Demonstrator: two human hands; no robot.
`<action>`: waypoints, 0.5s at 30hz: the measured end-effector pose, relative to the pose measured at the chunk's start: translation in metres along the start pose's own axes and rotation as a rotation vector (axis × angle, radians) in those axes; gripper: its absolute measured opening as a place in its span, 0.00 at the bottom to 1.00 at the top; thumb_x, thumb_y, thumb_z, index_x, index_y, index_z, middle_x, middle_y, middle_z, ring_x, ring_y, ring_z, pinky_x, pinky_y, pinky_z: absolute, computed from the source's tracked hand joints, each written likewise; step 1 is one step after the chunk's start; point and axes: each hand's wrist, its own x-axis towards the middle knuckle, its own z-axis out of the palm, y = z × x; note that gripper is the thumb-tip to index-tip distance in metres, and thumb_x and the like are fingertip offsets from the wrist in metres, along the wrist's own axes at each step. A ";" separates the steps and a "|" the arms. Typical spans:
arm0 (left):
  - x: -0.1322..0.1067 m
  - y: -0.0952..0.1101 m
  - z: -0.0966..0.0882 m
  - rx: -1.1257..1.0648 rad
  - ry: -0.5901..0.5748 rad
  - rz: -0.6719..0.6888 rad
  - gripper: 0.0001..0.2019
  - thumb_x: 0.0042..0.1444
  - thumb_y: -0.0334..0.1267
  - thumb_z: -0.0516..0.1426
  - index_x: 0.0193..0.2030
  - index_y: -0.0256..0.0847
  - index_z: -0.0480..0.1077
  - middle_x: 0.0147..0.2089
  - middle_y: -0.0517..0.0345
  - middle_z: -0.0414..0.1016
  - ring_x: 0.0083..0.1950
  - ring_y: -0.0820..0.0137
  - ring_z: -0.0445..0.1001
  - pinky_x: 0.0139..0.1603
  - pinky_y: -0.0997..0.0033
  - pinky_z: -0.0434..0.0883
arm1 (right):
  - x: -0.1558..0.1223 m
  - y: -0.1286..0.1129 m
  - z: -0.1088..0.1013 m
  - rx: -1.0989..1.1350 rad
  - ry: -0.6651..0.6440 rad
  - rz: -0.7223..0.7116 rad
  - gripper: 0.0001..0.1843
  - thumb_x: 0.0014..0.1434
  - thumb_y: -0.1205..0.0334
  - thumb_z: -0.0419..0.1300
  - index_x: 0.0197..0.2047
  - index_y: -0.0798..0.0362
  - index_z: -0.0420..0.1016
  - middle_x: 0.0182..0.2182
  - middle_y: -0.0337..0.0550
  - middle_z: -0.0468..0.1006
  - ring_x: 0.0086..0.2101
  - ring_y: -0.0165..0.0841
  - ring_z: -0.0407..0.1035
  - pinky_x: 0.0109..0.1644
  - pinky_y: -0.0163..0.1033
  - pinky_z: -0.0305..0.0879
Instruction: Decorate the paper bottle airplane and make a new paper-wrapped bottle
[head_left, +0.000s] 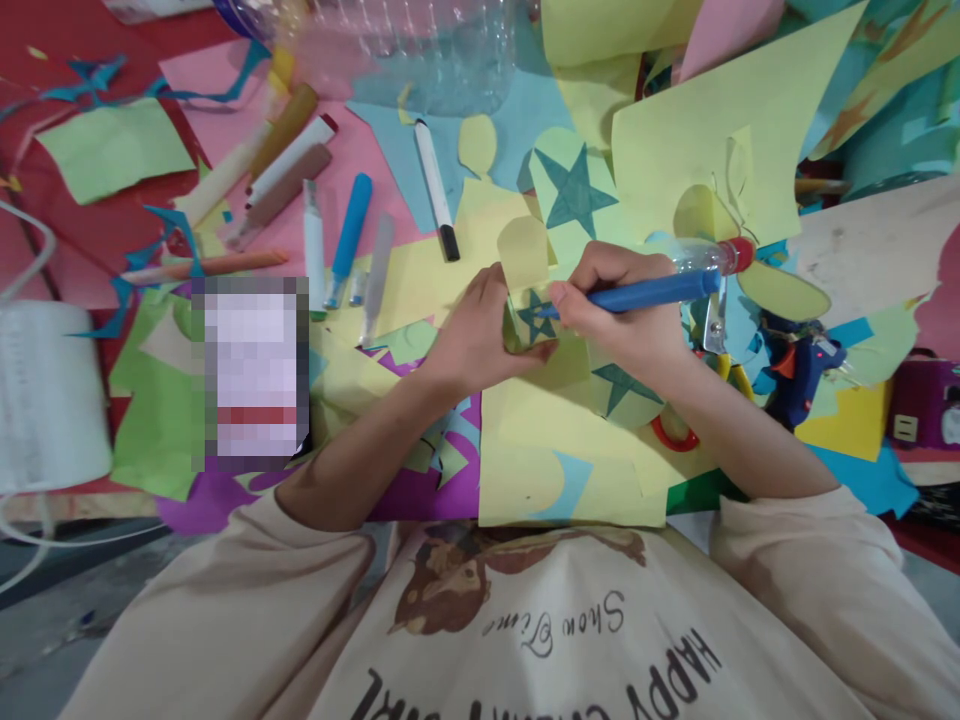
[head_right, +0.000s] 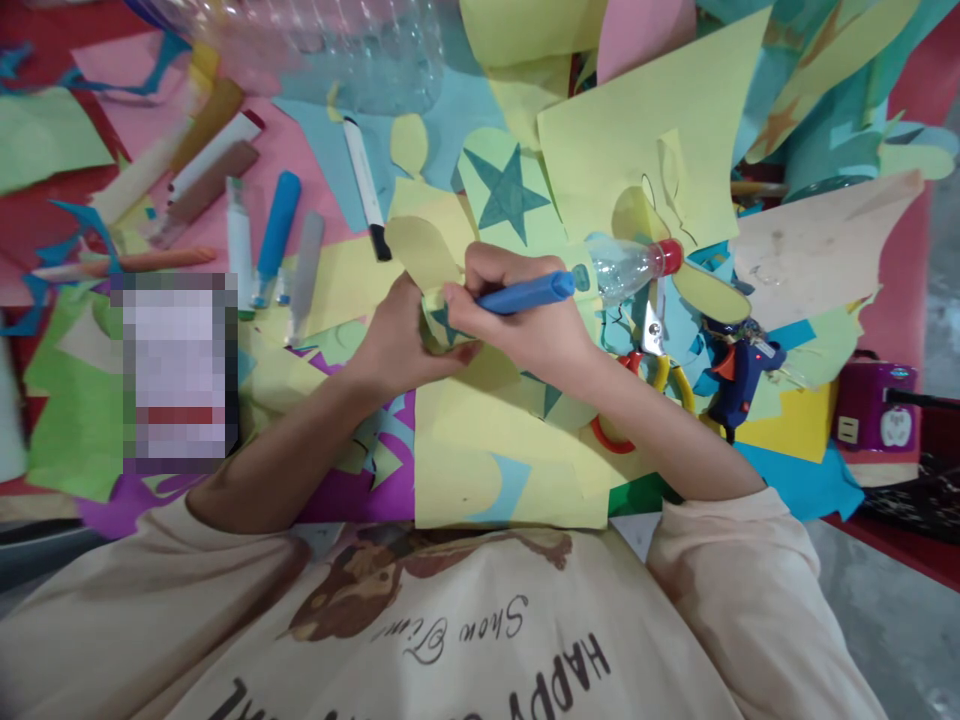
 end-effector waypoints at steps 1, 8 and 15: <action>0.000 -0.001 0.001 -0.002 0.003 0.000 0.32 0.43 0.45 0.67 0.54 0.44 0.60 0.50 0.51 0.71 0.55 0.50 0.73 0.53 0.51 0.74 | 0.000 0.000 0.000 0.001 0.015 -0.001 0.21 0.59 0.62 0.59 0.20 0.48 0.53 0.17 0.33 0.60 0.21 0.27 0.56 0.25 0.37 0.57; 0.000 -0.003 0.001 -0.025 0.012 -0.008 0.32 0.43 0.46 0.68 0.53 0.44 0.62 0.50 0.51 0.71 0.56 0.50 0.73 0.54 0.51 0.73 | 0.001 0.000 -0.001 -0.020 0.000 0.021 0.22 0.59 0.61 0.61 0.21 0.47 0.52 0.17 0.33 0.61 0.21 0.28 0.57 0.24 0.38 0.58; 0.001 0.001 0.000 -0.020 0.022 -0.006 0.28 0.43 0.44 0.67 0.50 0.44 0.63 0.46 0.52 0.72 0.51 0.52 0.74 0.50 0.51 0.75 | -0.002 0.001 0.001 -0.049 -0.019 0.012 0.19 0.57 0.65 0.59 0.21 0.48 0.52 0.17 0.32 0.58 0.21 0.27 0.52 0.24 0.37 0.56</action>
